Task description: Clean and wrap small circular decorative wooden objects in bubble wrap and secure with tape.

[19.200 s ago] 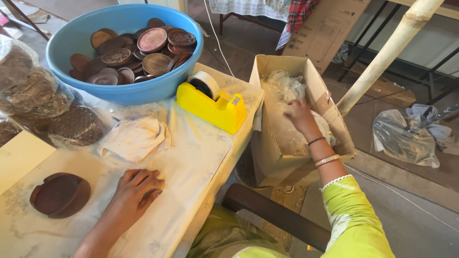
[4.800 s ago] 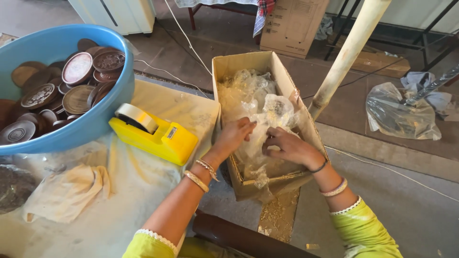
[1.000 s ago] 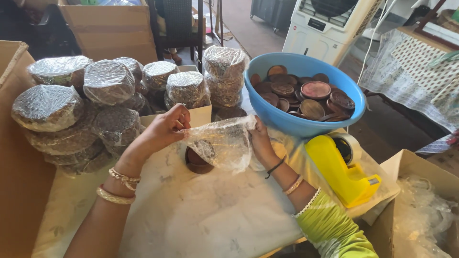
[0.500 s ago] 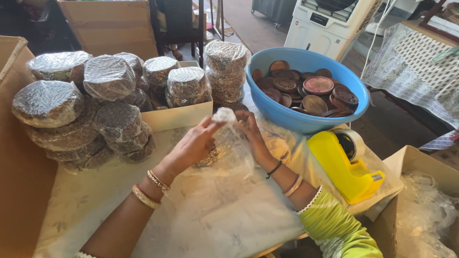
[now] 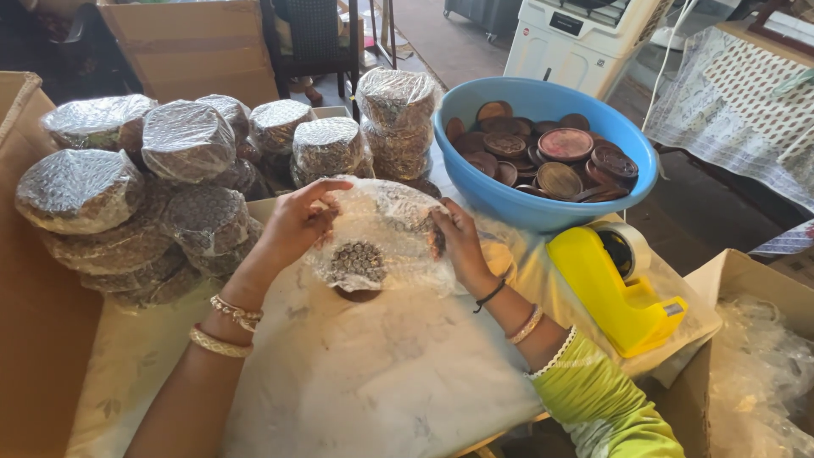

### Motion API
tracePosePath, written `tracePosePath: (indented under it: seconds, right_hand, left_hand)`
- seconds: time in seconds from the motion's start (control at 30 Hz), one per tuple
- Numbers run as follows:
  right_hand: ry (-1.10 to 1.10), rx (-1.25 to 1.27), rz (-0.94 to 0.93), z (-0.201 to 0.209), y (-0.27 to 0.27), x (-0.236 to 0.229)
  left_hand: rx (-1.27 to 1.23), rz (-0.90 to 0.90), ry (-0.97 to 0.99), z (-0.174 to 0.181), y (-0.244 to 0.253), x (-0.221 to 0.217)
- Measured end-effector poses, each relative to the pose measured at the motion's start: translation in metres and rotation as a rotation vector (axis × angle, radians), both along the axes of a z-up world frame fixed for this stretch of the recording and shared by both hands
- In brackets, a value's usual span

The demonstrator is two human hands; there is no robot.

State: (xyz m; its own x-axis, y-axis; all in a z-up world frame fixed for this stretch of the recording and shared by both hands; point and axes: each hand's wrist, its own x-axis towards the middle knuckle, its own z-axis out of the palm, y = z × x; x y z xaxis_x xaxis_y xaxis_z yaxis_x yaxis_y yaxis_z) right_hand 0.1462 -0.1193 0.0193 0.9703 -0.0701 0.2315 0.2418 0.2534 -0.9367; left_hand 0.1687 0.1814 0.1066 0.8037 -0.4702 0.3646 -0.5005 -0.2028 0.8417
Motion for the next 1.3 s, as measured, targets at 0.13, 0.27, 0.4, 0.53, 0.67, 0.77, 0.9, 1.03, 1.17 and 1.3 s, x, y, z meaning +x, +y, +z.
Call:
tracePosePath:
  seconds: [0.13,0.27,0.4,0.53,0.67,0.77,0.9,1.03,1.17,1.3]
  right_hand:
    - [-0.002,-0.149,-0.041,0.002,0.003,-0.004]
    - [0.035,-0.175,-0.04,-0.022,-0.002,0.004]
    - [0.086,-0.35,0.039,-0.017,0.004,-0.008]
    - [0.007,-0.509,0.163,-0.009,0.007,-0.011]
    - [-0.276,-0.446,0.186,0.017,0.021,-0.027]
    - [-0.263,-0.415,0.241,0.02,0.019,-0.031]
    - [-0.173,-0.345,0.326,0.037,0.027,-0.039]
    - [-0.211,-0.532,0.154,0.04,0.027,-0.04]
    - [-0.284,-0.524,0.095,0.04,0.027,-0.044]
    - [-0.075,-0.398,0.093,0.021,0.019,-0.032]
  left_hand:
    - [0.134,0.087,-0.139,0.002,0.004,0.001]
    - [0.299,0.152,-0.536,0.027,-0.019,-0.029]
    - [0.338,0.127,-0.901,0.039,-0.05,-0.064]
    - [0.373,0.183,-0.89,0.016,-0.047,-0.053]
    - [0.351,0.309,-0.522,0.032,-0.039,-0.056]
    - [0.259,0.363,-0.454,0.029,-0.034,-0.045]
    - [0.038,0.285,-0.419,0.009,-0.024,-0.02]
    - [-0.041,0.251,-0.249,-0.011,-0.031,-0.008]
    - [-0.1,0.32,-0.134,-0.014,-0.04,-0.014]
    - [0.143,0.445,-0.341,-0.006,-0.033,-0.015]
